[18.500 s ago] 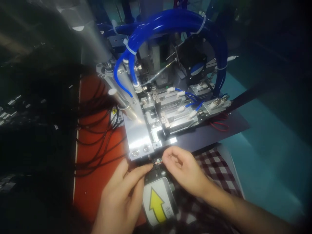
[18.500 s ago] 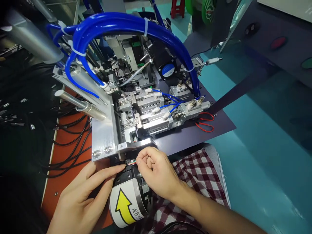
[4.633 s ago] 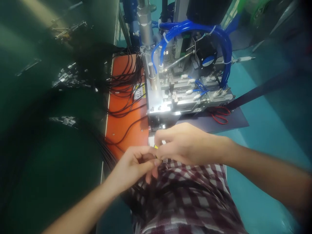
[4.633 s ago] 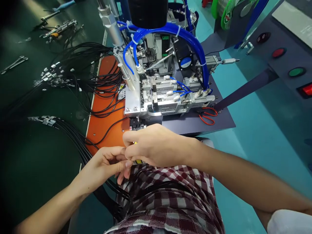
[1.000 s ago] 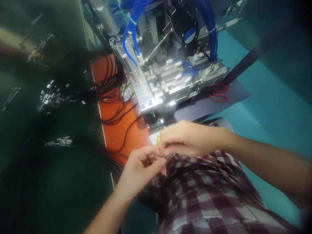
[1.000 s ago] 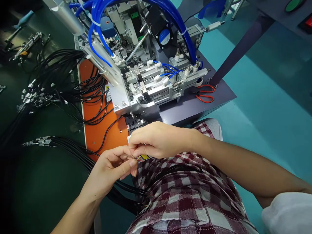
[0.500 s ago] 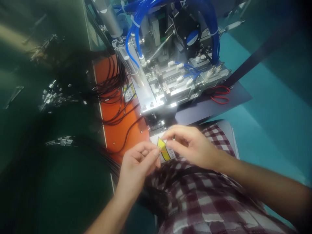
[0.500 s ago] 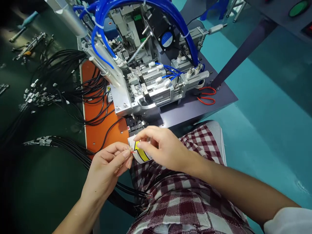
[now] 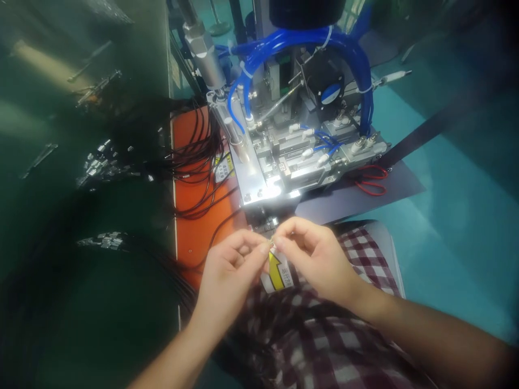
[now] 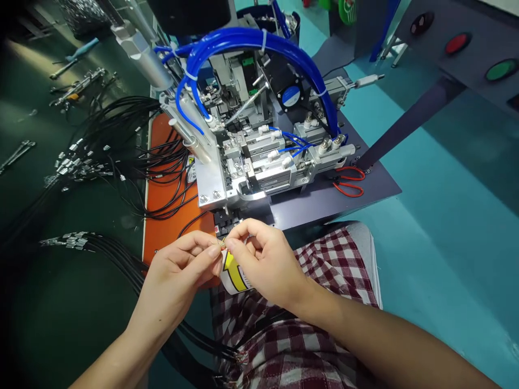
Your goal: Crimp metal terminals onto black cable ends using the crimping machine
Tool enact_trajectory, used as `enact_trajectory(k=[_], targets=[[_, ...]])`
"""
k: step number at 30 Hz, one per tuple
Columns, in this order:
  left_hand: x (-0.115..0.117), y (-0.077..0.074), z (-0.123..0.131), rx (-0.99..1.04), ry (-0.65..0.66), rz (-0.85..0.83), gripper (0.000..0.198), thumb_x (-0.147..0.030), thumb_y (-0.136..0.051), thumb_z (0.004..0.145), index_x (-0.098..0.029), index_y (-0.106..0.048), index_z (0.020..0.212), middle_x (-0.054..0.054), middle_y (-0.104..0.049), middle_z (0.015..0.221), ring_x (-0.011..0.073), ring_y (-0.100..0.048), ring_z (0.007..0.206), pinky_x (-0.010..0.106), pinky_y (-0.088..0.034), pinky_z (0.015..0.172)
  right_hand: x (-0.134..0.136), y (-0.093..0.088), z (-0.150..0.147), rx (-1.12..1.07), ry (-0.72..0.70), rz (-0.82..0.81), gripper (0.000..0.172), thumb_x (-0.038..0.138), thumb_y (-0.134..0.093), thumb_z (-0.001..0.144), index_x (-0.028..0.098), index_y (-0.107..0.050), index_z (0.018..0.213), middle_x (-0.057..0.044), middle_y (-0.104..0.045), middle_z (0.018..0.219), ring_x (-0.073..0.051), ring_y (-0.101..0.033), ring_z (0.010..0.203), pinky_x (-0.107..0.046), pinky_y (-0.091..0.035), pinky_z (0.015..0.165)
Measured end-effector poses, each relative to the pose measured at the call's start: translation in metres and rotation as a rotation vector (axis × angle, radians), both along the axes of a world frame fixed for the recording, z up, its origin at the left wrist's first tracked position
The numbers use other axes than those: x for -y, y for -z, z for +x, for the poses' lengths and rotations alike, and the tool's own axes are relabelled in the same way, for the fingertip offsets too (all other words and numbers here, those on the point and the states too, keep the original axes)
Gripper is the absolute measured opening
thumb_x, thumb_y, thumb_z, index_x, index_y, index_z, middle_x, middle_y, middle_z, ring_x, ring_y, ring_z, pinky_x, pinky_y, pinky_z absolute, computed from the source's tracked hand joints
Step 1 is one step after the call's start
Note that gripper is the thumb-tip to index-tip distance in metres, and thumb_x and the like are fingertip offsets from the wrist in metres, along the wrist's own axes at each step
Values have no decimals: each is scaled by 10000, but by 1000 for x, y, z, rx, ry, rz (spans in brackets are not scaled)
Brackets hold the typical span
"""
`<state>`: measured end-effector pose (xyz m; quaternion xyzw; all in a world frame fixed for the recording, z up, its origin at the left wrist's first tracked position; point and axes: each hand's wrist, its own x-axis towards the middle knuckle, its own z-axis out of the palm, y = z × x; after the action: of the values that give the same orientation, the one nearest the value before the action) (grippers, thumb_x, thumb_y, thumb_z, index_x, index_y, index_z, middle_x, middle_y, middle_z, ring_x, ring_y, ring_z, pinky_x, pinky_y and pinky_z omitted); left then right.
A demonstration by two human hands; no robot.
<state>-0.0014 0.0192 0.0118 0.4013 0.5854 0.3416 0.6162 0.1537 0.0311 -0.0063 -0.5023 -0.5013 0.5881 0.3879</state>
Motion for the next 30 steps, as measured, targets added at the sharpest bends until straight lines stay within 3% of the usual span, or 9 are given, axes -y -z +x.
enact_trajectory(k=[5,9,15,22,24,26,30], targets=[[-15,9,-2,14,-12,-68,267,-414,-686,805,-170,-597,745,-29,-560,572,42,-398,420,149,-310,399,-9,11,7,118,2,94,110,250,-579,885,176,-636,828,-3,-604,704,-117,-512,585,-234,-412,517],[-16,11,-2,-8,-17,-100,276,-435,-686,798,-178,-598,749,-31,-545,558,59,-425,455,142,-337,401,-14,9,13,240,41,324,115,168,-593,876,191,-678,950,-18,-653,830,-112,-526,608,-243,-441,560],[-15,6,1,-29,-18,-113,283,-438,-692,780,-176,-594,740,-26,-543,550,70,-429,439,142,-324,363,-18,-1,11,346,-14,622,110,128,-586,880,167,-676,930,-58,-661,849,-154,-617,747,-271,-497,650],[-15,5,3,-9,-30,-93,257,-412,-690,785,-174,-600,748,-26,-549,542,54,-390,421,133,-316,368,-14,10,16,592,-52,914,134,124,-584,887,207,-681,927,-51,-697,852,-154,-610,727,-284,-471,672],[-15,5,3,10,-40,-101,272,-423,-692,782,-170,-596,751,-25,-547,543,51,-387,420,130,-295,366,-12,12,14,547,-47,899,122,111,-576,882,190,-665,910,-59,-691,848,-159,-608,737,-290,-471,677],[-14,5,3,34,-39,-103,280,-429,-696,780,-168,-596,757,-29,-538,536,49,-388,418,129,-288,369,-10,11,10,423,-17,759,104,112,-557,887,173,-640,874,-59,-662,822,-158,-602,737,-287,-477,668],[-12,5,2,62,-34,-87,247,-402,-699,785,-169,-624,821,-32,-544,528,54,-413,425,138,-329,390,-6,3,2,111,17,177,112,204,-563,895,183,-592,789,1,-576,701,-112,-535,579,-234,-443,523]])
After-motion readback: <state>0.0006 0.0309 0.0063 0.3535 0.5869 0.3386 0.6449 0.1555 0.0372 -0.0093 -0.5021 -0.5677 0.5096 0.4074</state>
